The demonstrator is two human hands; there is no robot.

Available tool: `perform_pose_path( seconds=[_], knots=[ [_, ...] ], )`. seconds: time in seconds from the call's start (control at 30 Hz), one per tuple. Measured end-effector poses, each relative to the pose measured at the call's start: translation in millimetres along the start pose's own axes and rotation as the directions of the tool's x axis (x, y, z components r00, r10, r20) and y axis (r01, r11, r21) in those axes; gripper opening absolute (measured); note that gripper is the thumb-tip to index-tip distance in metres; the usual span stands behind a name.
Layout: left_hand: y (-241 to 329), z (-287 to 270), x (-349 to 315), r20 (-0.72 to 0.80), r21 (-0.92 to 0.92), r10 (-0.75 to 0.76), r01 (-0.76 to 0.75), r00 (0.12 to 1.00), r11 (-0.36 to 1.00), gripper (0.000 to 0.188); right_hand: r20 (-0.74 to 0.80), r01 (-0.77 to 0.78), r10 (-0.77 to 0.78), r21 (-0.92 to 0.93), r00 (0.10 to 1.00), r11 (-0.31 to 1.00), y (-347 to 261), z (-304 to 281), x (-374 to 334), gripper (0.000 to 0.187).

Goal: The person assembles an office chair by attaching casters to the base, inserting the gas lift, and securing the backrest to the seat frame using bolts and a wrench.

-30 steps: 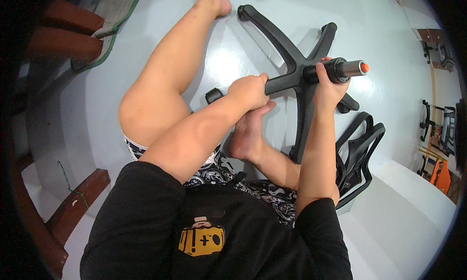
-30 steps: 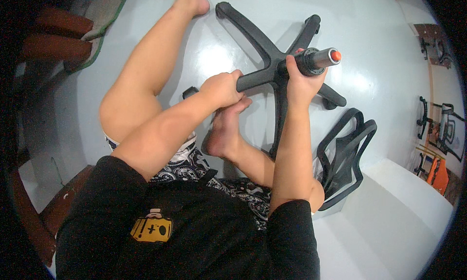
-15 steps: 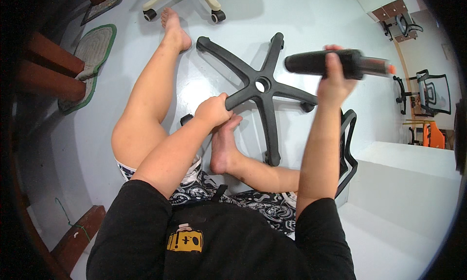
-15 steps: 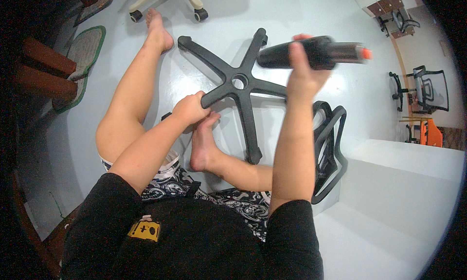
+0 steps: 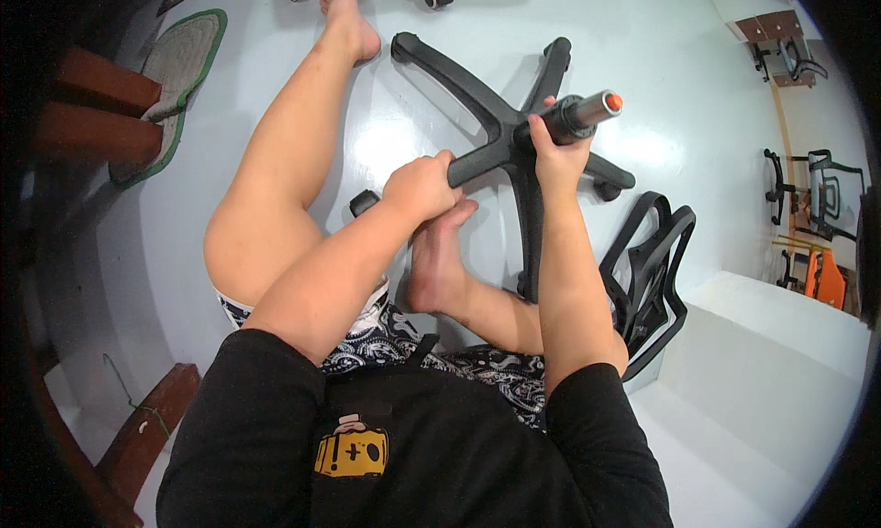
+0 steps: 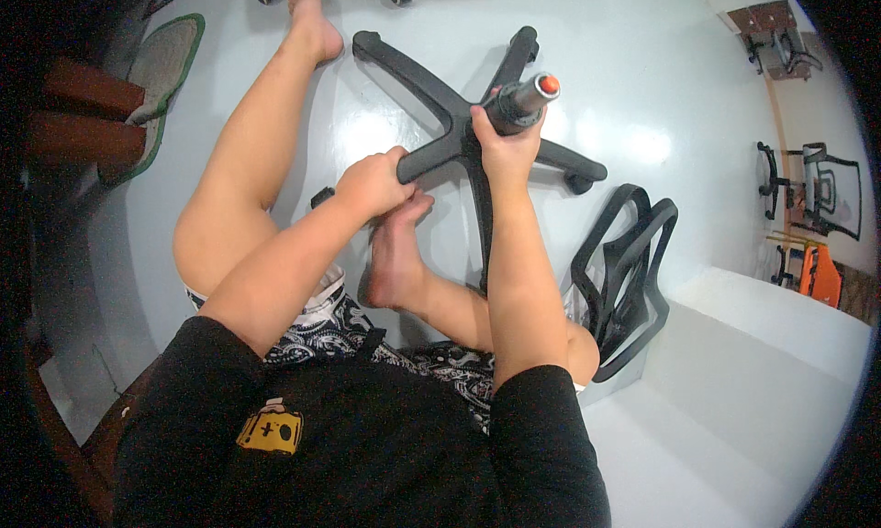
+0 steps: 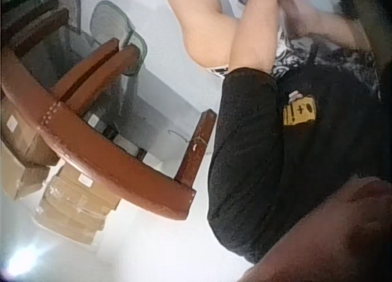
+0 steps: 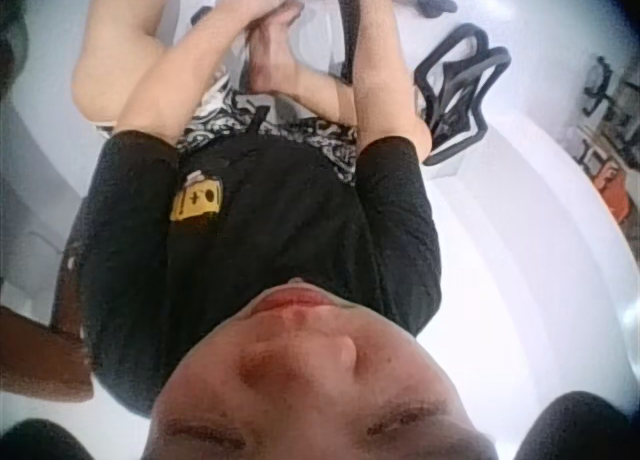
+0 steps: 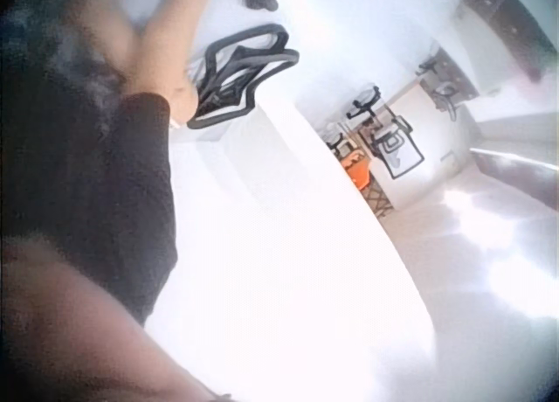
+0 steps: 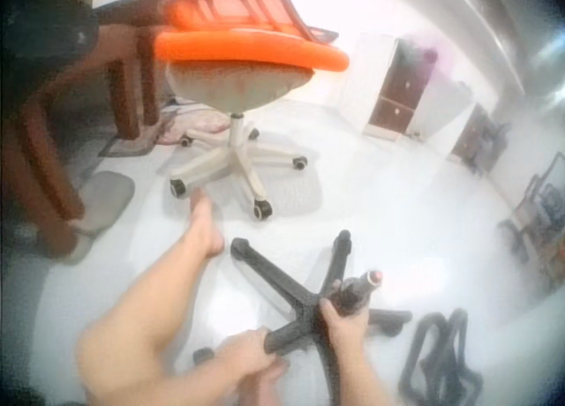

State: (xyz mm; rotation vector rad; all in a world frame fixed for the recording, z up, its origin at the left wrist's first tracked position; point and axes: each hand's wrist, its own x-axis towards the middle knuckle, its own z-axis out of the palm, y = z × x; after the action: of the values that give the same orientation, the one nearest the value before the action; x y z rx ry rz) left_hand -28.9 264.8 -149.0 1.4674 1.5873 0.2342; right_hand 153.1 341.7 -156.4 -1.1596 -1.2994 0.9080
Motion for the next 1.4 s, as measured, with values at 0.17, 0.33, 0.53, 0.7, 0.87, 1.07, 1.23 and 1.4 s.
perform_pose_path(
  seconds=[0.17, 0.33, 0.53, 0.7, 0.87, 1.07, 1.23, 1.4],
  knots=[
    [-3, 4, 6, -0.091, 0.050, -0.006, 0.010, 0.996, 0.999, 0.038, 0.082, -0.058, 0.074, -0.174, 0.994, 0.983, -16, -12, 11, 0.074],
    [-6, 9, 5, -0.089, 0.075, 0.006, 0.000, 0.996, 0.997, 0.037, 0.128, 0.259, -0.245, -0.100, 0.961, 0.961, -47, -18, 22, 0.131],
    [-9, 8, 7, -0.117, 0.023, 0.032, -0.029, 0.993, 0.999, 0.036, 0.079, 0.118, -0.127, 0.103, 0.989, 0.988, -26, -5, 19, 0.119],
    [-11, 13, 8, -0.162, 0.048, 0.048, -0.041, 0.986, 0.998, 0.034, 0.292, -0.140, 0.086, 0.171, 0.953, 0.975, -13, -18, 33, 0.047],
    [-9, 19, 5, -0.166, -0.021, -0.032, 0.029, 0.986, 0.999, 0.032, -0.101, 0.164, -0.144, 0.229, 0.984, 0.960, 10, 8, 18, 0.033],
    [-12, 12, 6, -0.119, -0.014, 0.030, -0.032, 0.992, 0.999, 0.032, 0.076, -0.029, 0.016, 0.178, 0.997, 0.984, -13, -3, 23, 0.068],
    [-17, 13, 9, -0.099, 0.031, 0.119, -0.116, 0.988, 0.993, 0.031, 0.511, 0.180, -0.165, 0.021, 0.844, 0.983, -22, -32, 53, 0.077],
    [-13, 13, 10, -0.131, 0.041, 0.028, -0.023, 0.991, 0.999, 0.035, 0.212, 0.016, -0.089, 0.327, 0.973, 0.945, 6, -13, 31, 0.052]
  ],
)
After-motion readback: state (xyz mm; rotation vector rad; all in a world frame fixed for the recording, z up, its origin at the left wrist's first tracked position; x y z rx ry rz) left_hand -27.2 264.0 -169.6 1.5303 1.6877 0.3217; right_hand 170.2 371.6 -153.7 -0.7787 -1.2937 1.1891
